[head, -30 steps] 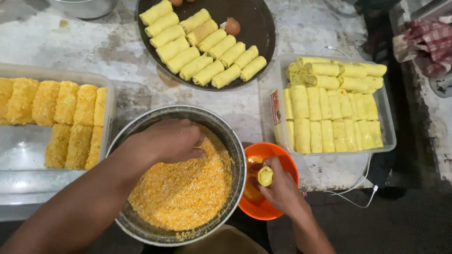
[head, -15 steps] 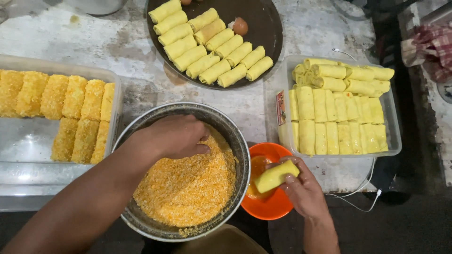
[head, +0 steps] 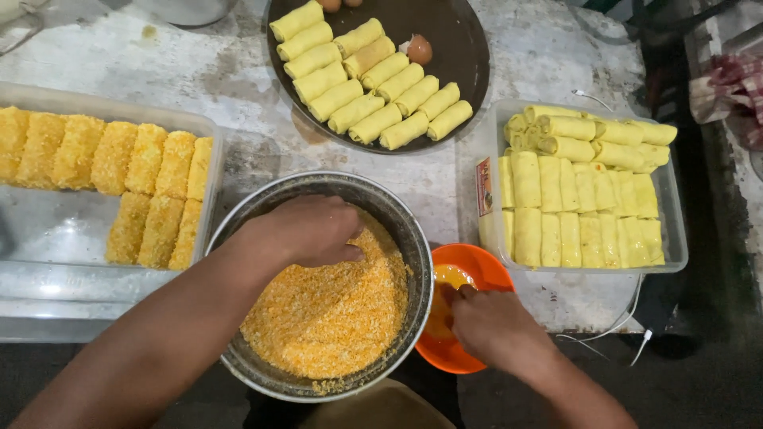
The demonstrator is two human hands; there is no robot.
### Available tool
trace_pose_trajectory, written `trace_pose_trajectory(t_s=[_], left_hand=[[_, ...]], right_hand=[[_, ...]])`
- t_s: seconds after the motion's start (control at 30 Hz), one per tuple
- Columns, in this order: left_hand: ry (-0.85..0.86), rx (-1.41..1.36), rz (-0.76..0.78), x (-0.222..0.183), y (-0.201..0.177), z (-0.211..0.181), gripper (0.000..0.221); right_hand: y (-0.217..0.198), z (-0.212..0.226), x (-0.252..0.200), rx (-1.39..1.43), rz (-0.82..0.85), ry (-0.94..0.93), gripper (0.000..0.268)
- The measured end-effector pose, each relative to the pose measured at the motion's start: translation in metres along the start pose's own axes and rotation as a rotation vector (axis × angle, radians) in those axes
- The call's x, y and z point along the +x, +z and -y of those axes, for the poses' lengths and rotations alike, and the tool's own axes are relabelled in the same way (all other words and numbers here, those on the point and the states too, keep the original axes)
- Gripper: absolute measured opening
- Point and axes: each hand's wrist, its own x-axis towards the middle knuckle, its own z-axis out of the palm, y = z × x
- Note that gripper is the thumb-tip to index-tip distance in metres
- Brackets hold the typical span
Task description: Dipping rolled food items into egg wash and then coating them with breadcrumbs on a production table.
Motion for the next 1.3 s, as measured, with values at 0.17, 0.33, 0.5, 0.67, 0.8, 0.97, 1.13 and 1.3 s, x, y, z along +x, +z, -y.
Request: trace_pose_trajectory(t_s=[0.17, 0.33, 0.5, 0.67, 0.8, 0.97, 1.13, 1.3], left_hand=[[0.002, -0.008, -0.022, 0.0, 0.0, 0.001, 0.041], [0.015, -0.027, -0.049, -0.001, 0.0, 0.003, 0.035], [0.02, -0.03, -0.051, -0.004, -0.006, 0.002, 0.032], [0.014, -0.007, -0.112, 0.002, -0.001, 0.004, 0.031], [-0.012, 0.043, -0.16, 0.012, 0.012, 0.009, 0.032], [-0.01, 0.014, -0.211, 0.013, 0.019, 0.013, 0.021], [0.144, 0.18, -0.105, 0.042, 0.031, 0.034, 0.049], [0.088, -0.283, -0.058, 0.025, 0.015, 0.032, 0.049]], right_hand=[[0.022, -0.001, 0.019, -0.125, -0.073, -0.156, 0.026], [-0.001, -0.046, -0.009, 0.344, -0.104, -0.151, 0.044], [0.075, -0.091, -0.004, 1.715, -0.429, -0.646, 0.048], [0.113, -0.097, 0.007, 1.971, -0.402, -0.789, 0.056], [0.118, -0.097, 0.007, 2.055, -0.556, -0.832, 0.038], [0.059, -0.072, -0.006, 1.898, -0.572, -0.854, 0.045], [-0.045, 0.013, -0.029, 1.052, -0.614, -0.5, 0.04], [-0.047, 0.062, -0.009, 0.262, -0.75, -0.903, 0.043]])
